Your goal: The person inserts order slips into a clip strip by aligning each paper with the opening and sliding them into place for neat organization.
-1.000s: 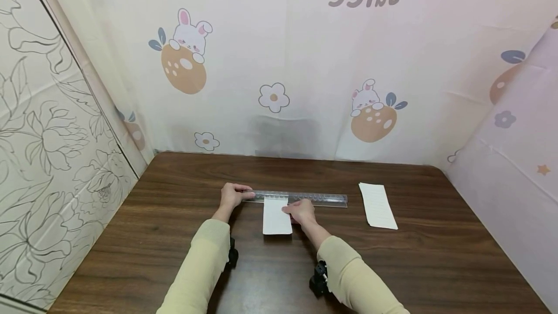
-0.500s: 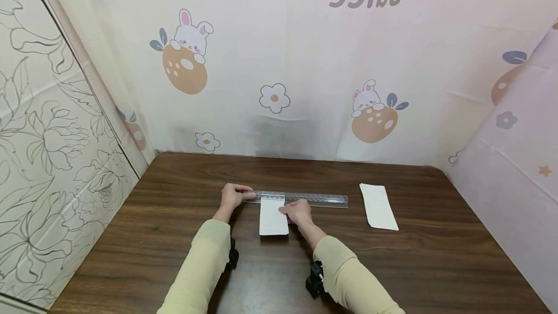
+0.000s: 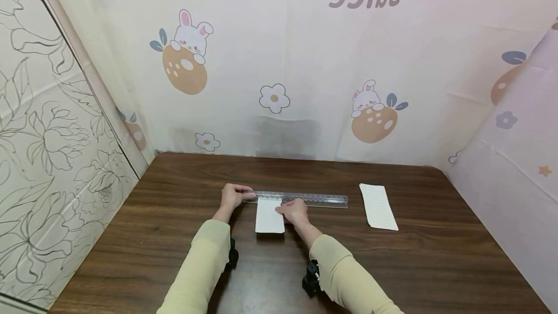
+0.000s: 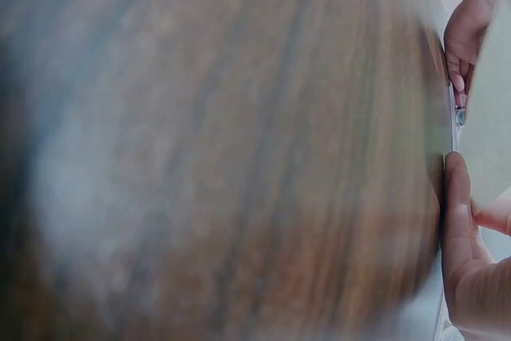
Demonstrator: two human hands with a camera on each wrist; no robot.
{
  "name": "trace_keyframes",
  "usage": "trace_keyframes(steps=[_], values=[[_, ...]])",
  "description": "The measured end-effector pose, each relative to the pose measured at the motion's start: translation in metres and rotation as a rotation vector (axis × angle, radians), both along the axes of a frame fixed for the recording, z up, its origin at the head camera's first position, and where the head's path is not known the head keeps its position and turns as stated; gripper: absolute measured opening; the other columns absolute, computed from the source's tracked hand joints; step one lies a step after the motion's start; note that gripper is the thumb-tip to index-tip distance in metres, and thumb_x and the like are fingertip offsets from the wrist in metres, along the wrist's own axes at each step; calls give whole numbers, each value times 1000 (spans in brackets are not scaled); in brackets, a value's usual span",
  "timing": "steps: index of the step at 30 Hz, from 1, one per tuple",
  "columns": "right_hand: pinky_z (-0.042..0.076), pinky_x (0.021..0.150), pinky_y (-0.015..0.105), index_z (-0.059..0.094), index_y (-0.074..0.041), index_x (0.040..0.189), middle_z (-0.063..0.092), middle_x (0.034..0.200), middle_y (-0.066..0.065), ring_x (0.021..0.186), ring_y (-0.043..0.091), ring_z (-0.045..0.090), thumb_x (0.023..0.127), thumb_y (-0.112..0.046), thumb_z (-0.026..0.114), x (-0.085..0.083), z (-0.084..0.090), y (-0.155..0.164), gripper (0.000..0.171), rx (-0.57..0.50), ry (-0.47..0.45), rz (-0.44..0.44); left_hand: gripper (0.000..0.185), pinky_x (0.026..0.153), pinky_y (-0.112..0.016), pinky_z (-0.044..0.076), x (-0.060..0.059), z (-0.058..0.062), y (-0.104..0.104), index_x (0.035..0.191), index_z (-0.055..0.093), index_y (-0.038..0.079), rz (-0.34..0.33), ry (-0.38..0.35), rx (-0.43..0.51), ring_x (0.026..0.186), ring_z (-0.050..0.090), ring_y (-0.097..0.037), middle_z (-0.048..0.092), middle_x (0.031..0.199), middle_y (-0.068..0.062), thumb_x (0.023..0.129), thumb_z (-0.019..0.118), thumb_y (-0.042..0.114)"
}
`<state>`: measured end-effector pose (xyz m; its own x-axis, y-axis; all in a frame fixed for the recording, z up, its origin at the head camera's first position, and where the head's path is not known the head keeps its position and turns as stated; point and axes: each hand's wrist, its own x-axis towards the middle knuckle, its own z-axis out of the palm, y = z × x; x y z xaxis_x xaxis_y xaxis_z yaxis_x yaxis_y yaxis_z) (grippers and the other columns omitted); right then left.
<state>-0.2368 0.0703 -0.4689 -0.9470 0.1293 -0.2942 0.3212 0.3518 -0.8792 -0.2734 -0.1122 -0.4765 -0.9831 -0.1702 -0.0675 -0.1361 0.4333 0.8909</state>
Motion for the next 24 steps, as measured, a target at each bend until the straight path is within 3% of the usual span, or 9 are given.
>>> trace_keyframes(steps=[24], values=[[48, 47, 24, 66, 5, 80, 62, 67, 9, 47, 10, 56, 72, -9, 72, -2, -1, -18, 17, 57, 13, 7, 18, 75, -37, 46, -2, -2, -1, 78, 73, 4, -3, 17, 6, 88, 57, -25, 67, 86, -9, 66, 78, 16]])
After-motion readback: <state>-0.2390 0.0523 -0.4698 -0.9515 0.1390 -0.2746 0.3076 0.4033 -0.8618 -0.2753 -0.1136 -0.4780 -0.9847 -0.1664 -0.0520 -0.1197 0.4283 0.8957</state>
